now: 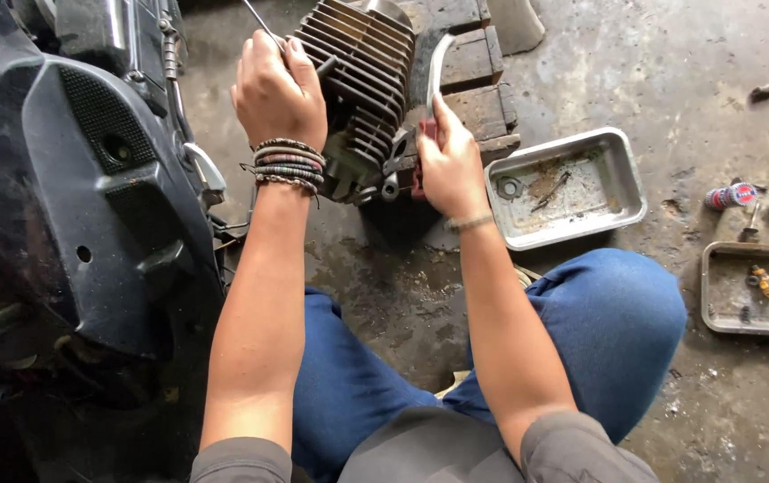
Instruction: Cleaning a motorcycle engine cylinder head using a wire brush and a scraper to remove dirt and carbon buildup.
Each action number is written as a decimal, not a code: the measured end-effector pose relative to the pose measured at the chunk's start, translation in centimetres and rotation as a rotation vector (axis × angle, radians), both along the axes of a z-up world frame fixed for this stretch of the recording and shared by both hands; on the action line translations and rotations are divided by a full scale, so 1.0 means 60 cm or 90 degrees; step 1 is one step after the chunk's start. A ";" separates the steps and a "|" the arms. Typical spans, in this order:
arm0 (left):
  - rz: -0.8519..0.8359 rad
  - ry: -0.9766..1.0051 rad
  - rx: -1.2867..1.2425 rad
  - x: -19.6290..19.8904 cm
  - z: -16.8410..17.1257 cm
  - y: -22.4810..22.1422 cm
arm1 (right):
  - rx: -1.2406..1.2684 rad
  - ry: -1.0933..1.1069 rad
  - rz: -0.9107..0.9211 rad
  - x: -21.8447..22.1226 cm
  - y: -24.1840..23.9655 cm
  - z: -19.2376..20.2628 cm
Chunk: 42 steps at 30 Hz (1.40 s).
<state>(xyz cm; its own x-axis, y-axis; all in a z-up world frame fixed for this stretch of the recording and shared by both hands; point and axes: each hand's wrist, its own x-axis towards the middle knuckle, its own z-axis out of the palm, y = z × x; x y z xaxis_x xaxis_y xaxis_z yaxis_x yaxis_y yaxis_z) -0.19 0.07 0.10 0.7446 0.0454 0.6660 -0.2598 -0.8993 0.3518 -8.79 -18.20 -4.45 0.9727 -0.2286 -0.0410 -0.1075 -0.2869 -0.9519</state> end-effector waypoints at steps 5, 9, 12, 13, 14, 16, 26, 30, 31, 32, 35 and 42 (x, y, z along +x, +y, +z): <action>-0.019 -0.032 0.003 0.000 -0.005 0.002 | -0.040 -0.009 -0.002 0.009 -0.008 -0.023; -0.008 -0.027 -0.004 0.001 -0.008 0.001 | -0.034 0.024 -0.008 -0.011 0.005 0.023; 0.005 -0.008 -0.004 -0.002 -0.009 0.002 | -0.020 0.022 -0.011 -0.018 0.007 -0.001; 0.007 -0.010 -0.003 0.001 -0.006 0.003 | -0.019 0.020 -0.009 0.000 0.004 -0.020; 0.003 -0.024 -0.009 0.000 -0.007 0.002 | -0.028 -0.030 -0.012 0.011 -0.001 -0.040; -0.006 -0.041 -0.020 -0.003 -0.009 -0.003 | -0.041 -0.082 -0.019 0.012 -0.007 -0.045; -0.011 -0.025 -0.009 -0.006 -0.007 0.000 | 0.211 -0.039 -0.080 0.031 -0.024 -0.079; -0.004 -0.031 -0.003 -0.001 -0.011 0.004 | 0.320 -0.039 -0.085 0.021 -0.021 -0.085; -0.003 -0.026 0.000 -0.006 -0.009 0.010 | 0.322 -0.034 -0.084 0.027 -0.012 -0.093; -0.014 -0.032 -0.010 -0.005 -0.006 0.007 | 0.297 -0.048 -0.067 0.036 -0.013 -0.098; -0.021 -0.031 -0.019 -0.004 -0.003 -0.001 | 0.234 -0.067 -0.034 0.035 -0.014 -0.083; -0.025 0.002 -0.027 -0.008 -0.001 0.001 | 0.011 -0.014 -0.040 0.034 -0.012 -0.063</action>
<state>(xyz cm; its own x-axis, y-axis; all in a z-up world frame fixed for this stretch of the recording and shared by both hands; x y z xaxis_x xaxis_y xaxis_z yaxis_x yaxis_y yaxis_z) -0.66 0.15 0.06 0.7488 0.0435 0.6614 -0.2937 -0.8728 0.3899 -6.73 -18.93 -8.24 0.9572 -0.2883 -0.0238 -0.1034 -0.2642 -0.9589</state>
